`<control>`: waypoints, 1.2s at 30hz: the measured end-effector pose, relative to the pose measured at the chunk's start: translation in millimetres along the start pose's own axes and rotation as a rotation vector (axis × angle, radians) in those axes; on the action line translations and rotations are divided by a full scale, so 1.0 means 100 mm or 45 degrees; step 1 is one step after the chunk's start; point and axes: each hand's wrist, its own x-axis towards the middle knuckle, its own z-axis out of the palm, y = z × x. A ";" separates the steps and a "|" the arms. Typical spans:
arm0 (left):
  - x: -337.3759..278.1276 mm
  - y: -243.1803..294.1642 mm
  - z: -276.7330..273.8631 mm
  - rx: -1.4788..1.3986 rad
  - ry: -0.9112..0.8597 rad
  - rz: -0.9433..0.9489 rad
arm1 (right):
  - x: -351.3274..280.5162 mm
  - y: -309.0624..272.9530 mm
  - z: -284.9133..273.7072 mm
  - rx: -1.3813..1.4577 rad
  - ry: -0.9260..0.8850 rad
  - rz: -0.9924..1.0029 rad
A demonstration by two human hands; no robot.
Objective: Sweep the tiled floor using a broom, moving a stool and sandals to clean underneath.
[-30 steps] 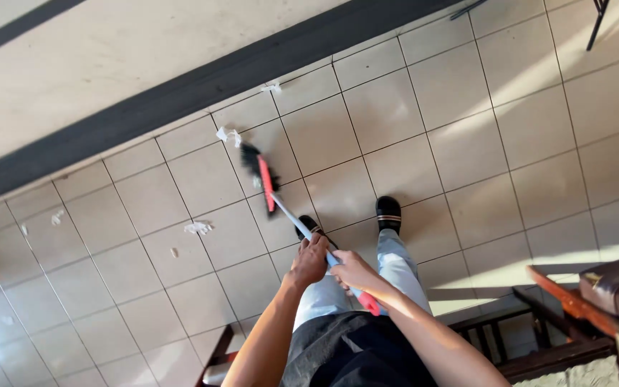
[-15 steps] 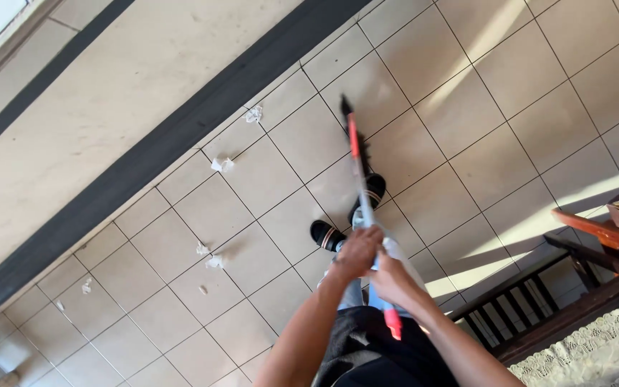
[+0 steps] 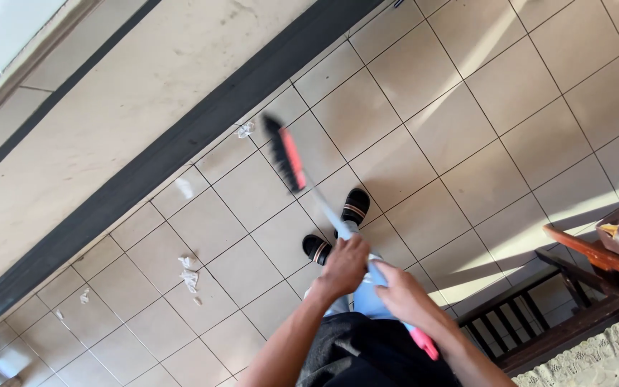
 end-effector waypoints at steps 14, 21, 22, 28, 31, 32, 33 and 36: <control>0.45 -0.89 -0.03 -0.124 -0.155 -0.333 | 1.28 0.16 0.60 -0.183 -0.254 0.256; 0.31 -0.37 -0.64 0.064 -0.372 -0.385 | 0.82 -0.70 -0.22 0.404 -0.427 0.588; 0.36 -0.31 -0.64 0.067 -0.378 -0.383 | 0.75 -0.62 -0.25 0.410 -0.424 0.590; 0.65 -0.28 -0.74 -0.091 0.051 0.118 | 0.70 -1.12 -0.30 -0.083 0.072 0.166; 0.70 -0.61 -0.90 -0.194 0.076 0.122 | 1.13 -1.32 0.10 -0.259 0.087 0.467; 0.69 -0.80 -0.96 -0.192 0.036 0.089 | 1.34 -1.24 0.36 -0.385 0.026 0.461; 0.67 -1.00 -1.02 -0.191 -0.004 0.056 | 1.55 -1.16 0.62 -0.511 -0.035 0.453; 0.21 -1.98 -0.78 -0.107 -0.031 0.110 | 1.80 -1.45 1.23 -0.410 -0.120 0.314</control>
